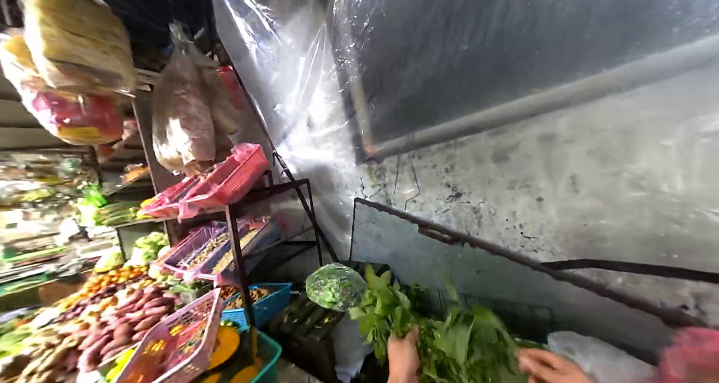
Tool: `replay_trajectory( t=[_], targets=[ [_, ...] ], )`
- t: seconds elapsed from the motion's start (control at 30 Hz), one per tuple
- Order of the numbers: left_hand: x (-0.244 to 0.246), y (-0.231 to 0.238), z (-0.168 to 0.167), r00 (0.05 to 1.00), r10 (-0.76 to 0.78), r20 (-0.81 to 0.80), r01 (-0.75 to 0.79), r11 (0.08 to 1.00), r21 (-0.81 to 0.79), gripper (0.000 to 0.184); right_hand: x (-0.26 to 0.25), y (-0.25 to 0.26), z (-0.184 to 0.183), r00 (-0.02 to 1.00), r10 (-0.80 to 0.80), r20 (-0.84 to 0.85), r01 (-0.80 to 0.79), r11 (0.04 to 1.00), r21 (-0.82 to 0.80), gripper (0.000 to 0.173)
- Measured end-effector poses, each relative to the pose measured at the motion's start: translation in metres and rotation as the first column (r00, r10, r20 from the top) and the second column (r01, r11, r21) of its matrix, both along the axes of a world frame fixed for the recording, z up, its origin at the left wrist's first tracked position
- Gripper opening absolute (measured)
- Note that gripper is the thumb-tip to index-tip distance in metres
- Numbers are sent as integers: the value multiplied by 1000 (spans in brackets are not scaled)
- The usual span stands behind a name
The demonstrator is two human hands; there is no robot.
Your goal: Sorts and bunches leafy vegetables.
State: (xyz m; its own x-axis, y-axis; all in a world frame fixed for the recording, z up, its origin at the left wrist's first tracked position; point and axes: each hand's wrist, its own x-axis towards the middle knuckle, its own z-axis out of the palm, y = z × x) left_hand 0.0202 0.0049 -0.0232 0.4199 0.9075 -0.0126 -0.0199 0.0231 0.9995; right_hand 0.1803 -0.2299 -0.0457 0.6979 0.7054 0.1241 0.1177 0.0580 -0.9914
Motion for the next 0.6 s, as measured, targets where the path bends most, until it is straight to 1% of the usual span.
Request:
replay_trajectory(
  t=[0.03,0.07,0.1,0.13,0.17,0.2,0.23,0.27,0.3,0.33,0.37,0.4,0.43,0.47,0.5,0.6],
  targets=[
    [3,1,1,997,-9,-73,13,998,64,51,7,0,3,994,-79,-71,85,993,78,29],
    [6,2,0,981,-49,-187,70,992,108,65,10,2,7,979,-149,-138,171,972,162,27],
    [10,3,-4,949,-80,-306,125,984,129,78,10,5,12,958,-208,-198,254,935,246,26],
    [15,4,-6,922,-90,-377,153,978,141,84,10,10,18,937,-252,-243,323,889,324,25],
    [21,3,-8,922,-80,-378,142,980,139,80,11,14,25,922,-289,-256,372,844,387,26],
    [26,0,-9,946,-67,-318,107,988,111,67,10,18,31,912,-328,-245,405,806,432,26],
    [30,-4,-10,975,-64,-211,77,996,52,49,8,24,36,905,-369,-211,425,782,456,27],
    [32,-10,-9,994,-88,-68,86,996,-37,31,4,31,39,901,-408,-148,428,781,454,29],
    [35,-16,-5,986,-139,97,153,976,-152,20,-1,39,42,900,-433,-52,413,808,420,32],
    [40,-24,0,955,-196,224,249,938,-243,23,-7,46,44,898,-433,74,385,857,341,34],
    [47,-35,3,919,-254,302,341,896,-283,30,-11,52,45,897,-389,210,347,914,211,34],
    [55,-47,4,892,-301,337,400,872,-282,31,-15,57,46,899,-297,323,299,953,42,34],
    [63,-58,2,886,-329,326,419,869,-262,29,-20,64,44,896,-191,400,256,960,-115,31],
    [70,-67,-3,899,-330,287,404,878,-258,30,-25,70,39,885,-112,452,233,947,-221,27],
    [73,-71,-8,911,-328,251,392,877,-276,32,-27,75,31,867,-64,494,223,937,-269,26],
    [76,-63,-38,934,-318,163,357,859,-367,42,-21,73,-5,805,42,592,184,931,-316,24]
  ],
)
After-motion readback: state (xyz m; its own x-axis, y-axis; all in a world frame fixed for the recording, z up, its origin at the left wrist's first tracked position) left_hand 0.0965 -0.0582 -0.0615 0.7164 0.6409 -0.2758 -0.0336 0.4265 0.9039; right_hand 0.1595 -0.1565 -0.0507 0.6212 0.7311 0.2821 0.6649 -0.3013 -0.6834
